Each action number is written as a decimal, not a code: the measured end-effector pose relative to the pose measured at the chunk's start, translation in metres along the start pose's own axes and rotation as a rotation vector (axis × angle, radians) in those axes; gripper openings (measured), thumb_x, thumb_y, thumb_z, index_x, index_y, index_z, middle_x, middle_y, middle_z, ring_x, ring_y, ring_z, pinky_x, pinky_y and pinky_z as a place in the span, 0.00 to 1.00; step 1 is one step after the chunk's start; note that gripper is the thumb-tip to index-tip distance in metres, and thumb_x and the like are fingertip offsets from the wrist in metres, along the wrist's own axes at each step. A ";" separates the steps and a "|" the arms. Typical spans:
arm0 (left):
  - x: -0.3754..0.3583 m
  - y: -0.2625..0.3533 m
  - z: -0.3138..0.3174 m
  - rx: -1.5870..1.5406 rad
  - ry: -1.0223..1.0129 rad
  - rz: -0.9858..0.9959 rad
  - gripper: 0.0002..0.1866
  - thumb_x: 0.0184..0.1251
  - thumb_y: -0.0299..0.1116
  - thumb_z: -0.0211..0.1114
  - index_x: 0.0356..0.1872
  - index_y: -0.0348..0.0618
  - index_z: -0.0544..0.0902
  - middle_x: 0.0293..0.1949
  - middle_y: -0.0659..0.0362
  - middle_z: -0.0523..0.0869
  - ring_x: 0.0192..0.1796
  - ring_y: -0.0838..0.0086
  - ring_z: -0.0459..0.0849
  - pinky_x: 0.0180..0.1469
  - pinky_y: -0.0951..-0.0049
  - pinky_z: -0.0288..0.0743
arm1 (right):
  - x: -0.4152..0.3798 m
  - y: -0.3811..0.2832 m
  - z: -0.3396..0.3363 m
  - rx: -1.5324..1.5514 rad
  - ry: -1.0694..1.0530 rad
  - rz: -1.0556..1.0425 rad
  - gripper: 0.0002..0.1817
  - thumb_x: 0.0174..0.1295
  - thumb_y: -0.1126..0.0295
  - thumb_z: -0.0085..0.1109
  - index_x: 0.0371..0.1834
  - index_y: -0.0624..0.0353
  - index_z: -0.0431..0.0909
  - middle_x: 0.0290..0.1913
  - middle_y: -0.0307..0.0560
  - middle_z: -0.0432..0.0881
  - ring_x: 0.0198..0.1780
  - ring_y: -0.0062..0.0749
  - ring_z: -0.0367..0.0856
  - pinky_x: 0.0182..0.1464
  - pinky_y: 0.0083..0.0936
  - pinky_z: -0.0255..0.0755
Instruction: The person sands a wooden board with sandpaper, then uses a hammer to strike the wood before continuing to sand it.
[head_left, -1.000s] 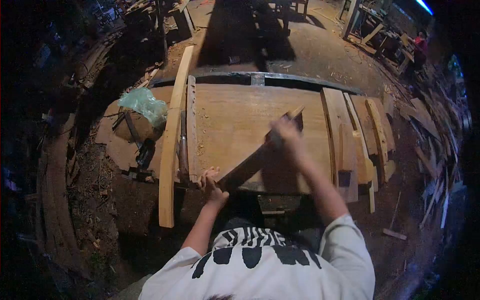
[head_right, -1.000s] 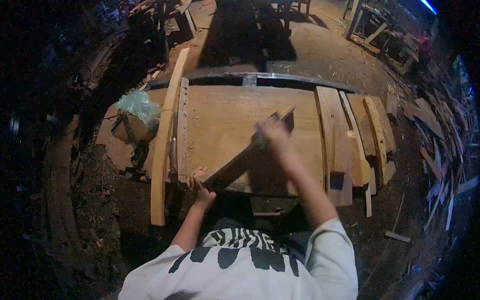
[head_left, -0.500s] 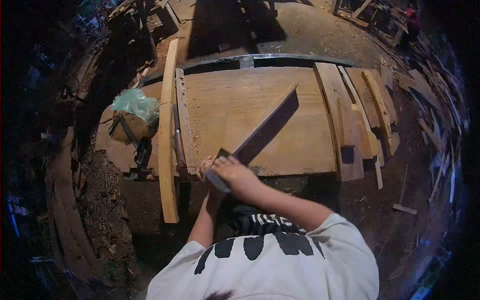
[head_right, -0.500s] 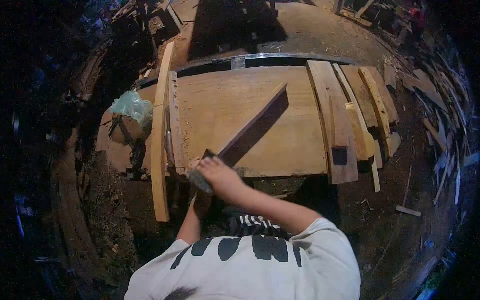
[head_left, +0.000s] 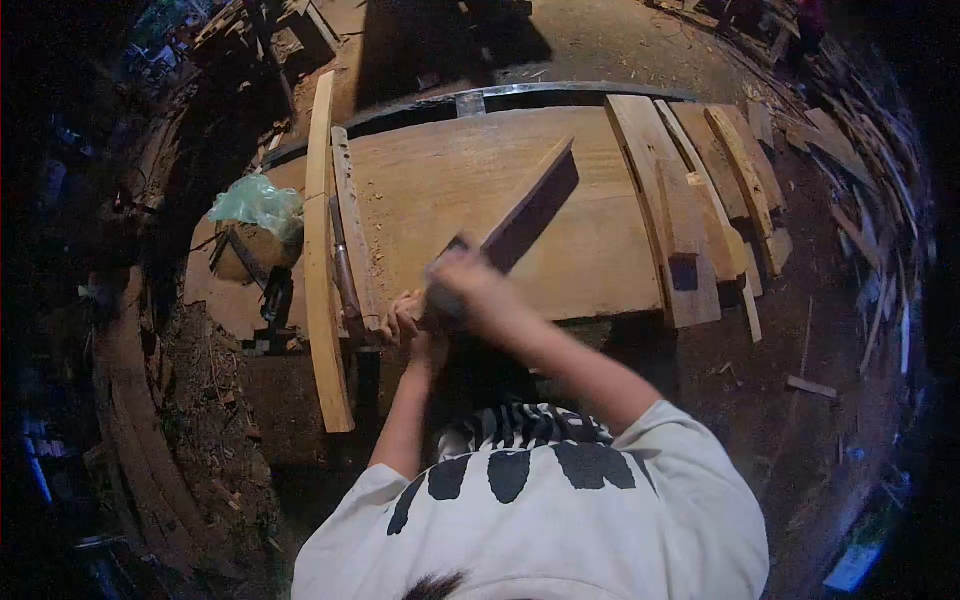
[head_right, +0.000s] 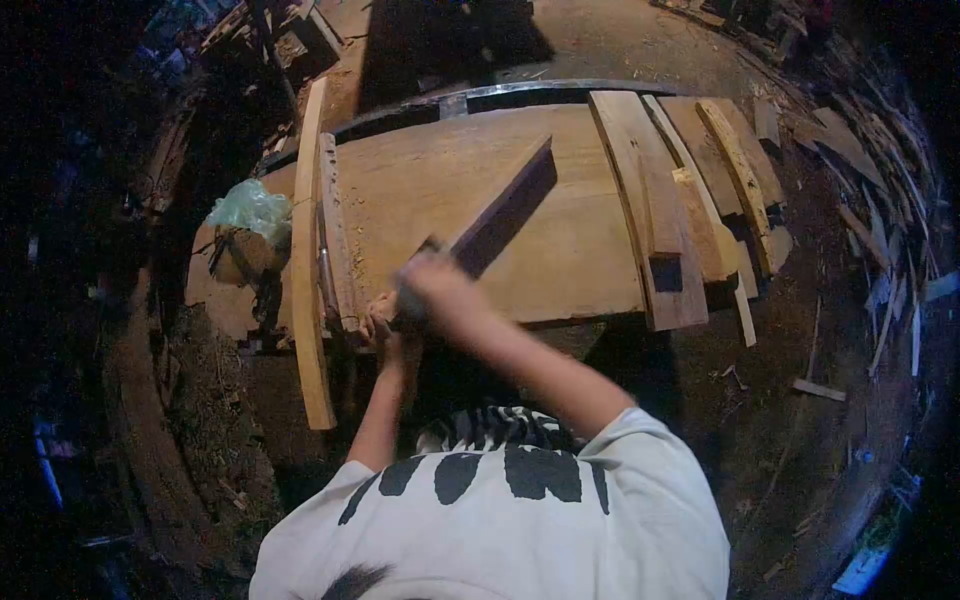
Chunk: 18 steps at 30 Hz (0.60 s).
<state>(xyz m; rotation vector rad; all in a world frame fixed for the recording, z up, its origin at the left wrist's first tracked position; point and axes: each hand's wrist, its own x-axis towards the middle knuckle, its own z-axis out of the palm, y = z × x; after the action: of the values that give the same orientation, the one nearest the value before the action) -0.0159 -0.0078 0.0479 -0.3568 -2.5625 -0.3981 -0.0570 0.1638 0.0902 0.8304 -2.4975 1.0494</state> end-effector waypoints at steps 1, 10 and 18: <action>-0.001 0.000 0.002 -0.003 -0.003 0.005 0.24 0.56 0.34 0.63 0.54 0.45 0.68 0.54 0.56 0.73 0.61 0.58 0.69 0.63 0.53 0.51 | -0.006 -0.036 0.022 0.110 -0.077 0.137 0.22 0.51 0.77 0.53 0.53 0.61 0.74 0.55 0.57 0.77 0.61 0.51 0.72 0.72 0.43 0.53; -0.019 -0.023 0.010 -0.148 -0.209 -0.213 0.51 0.34 0.31 0.68 0.66 0.41 0.52 0.61 0.47 0.66 0.62 0.47 0.63 0.68 0.50 0.50 | 0.029 0.132 -0.126 0.184 0.055 0.700 0.19 0.62 0.65 0.50 0.54 0.61 0.77 0.49 0.57 0.81 0.49 0.48 0.80 0.54 0.36 0.70; -0.002 -0.007 0.004 -0.294 0.007 -0.269 0.21 0.56 0.35 0.68 0.50 0.41 0.73 0.52 0.50 0.78 0.59 0.54 0.72 0.63 0.53 0.57 | -0.052 0.128 -0.179 -0.421 0.311 0.665 0.34 0.47 0.76 0.60 0.62 0.65 0.65 0.54 0.71 0.73 0.59 0.62 0.72 0.61 0.43 0.67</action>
<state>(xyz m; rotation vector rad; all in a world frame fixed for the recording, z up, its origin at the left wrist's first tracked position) -0.0187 -0.0126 0.0421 -0.1114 -2.5523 -0.8782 -0.0854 0.3868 0.1173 -0.2878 -2.6086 0.6908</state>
